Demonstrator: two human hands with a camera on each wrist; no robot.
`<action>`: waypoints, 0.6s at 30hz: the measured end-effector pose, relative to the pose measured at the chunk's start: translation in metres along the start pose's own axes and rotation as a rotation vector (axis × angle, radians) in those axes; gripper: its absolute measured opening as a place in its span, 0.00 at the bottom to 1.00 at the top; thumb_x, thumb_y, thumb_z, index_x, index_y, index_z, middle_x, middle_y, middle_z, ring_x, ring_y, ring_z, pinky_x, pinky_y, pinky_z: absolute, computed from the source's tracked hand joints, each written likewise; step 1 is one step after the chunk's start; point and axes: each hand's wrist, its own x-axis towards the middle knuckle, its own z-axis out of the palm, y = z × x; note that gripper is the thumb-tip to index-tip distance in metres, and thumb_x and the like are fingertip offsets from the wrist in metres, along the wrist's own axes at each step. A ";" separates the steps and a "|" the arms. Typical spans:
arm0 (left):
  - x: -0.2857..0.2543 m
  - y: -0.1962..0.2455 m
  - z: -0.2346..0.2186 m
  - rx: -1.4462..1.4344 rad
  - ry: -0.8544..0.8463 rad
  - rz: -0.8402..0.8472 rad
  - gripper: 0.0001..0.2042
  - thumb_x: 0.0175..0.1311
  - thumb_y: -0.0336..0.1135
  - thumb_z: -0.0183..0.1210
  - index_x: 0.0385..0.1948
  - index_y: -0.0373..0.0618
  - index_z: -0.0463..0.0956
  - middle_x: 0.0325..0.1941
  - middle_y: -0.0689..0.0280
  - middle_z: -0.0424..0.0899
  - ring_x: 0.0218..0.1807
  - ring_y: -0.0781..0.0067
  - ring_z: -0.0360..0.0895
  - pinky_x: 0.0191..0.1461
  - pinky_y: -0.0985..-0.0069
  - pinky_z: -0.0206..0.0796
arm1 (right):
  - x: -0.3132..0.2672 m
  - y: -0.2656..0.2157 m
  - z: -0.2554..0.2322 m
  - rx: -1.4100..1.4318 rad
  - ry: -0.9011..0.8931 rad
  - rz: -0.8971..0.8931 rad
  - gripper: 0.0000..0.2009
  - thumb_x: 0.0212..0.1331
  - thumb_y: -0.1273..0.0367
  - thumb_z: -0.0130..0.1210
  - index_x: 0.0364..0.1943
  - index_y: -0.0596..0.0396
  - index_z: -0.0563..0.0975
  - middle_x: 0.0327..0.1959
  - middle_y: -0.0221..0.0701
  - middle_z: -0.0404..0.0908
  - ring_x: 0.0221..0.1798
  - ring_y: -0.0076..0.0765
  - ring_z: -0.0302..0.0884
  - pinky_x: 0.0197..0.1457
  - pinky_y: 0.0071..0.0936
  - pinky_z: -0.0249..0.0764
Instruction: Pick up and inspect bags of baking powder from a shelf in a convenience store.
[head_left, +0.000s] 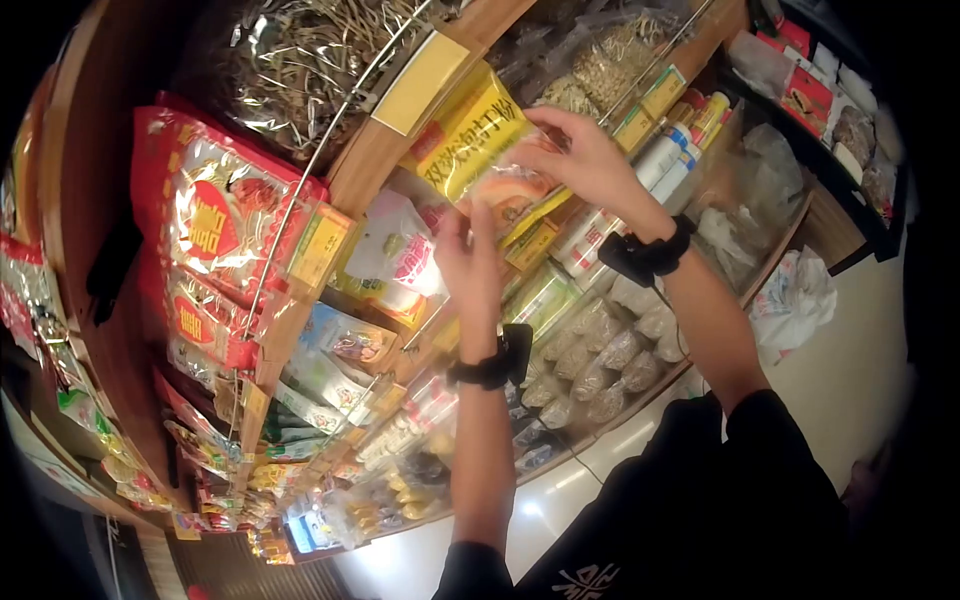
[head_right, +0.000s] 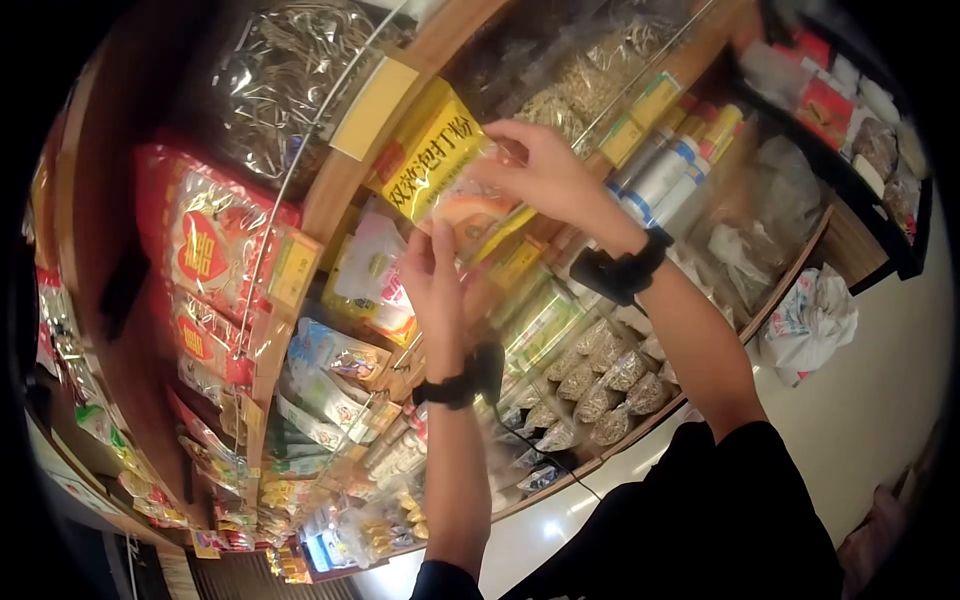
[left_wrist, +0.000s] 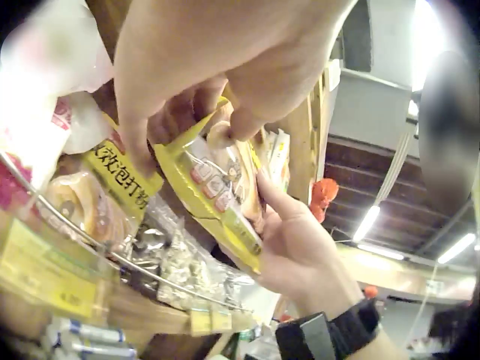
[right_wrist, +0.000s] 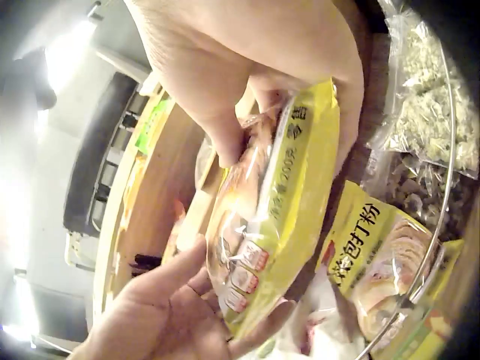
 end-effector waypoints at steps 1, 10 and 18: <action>-0.014 0.006 -0.003 0.005 -0.049 0.018 0.11 0.72 0.34 0.53 0.45 0.34 0.75 0.33 0.72 0.78 0.36 0.82 0.71 0.45 0.82 0.66 | -0.011 -0.006 -0.007 0.098 -0.068 0.066 0.24 0.57 0.64 0.65 0.54 0.64 0.74 0.42 0.32 0.82 0.41 0.22 0.77 0.41 0.21 0.75; -0.230 0.012 -0.066 -0.214 -0.332 -0.369 0.16 0.70 0.32 0.55 0.55 0.32 0.72 0.52 0.64 0.79 0.52 0.77 0.75 0.56 0.78 0.68 | -0.231 -0.080 -0.017 0.369 -0.452 0.523 0.40 0.55 0.76 0.64 0.70 0.60 0.52 0.60 0.35 0.72 0.59 0.25 0.71 0.59 0.25 0.72; -0.389 -0.014 -0.103 -0.751 -0.066 -0.590 0.32 0.67 0.42 0.59 0.66 0.30 0.59 0.64 0.56 0.72 0.62 0.65 0.72 0.66 0.68 0.63 | -0.340 -0.122 0.005 0.335 -0.465 0.845 0.44 0.51 0.81 0.65 0.72 0.59 0.50 0.62 0.34 0.69 0.62 0.27 0.68 0.63 0.26 0.69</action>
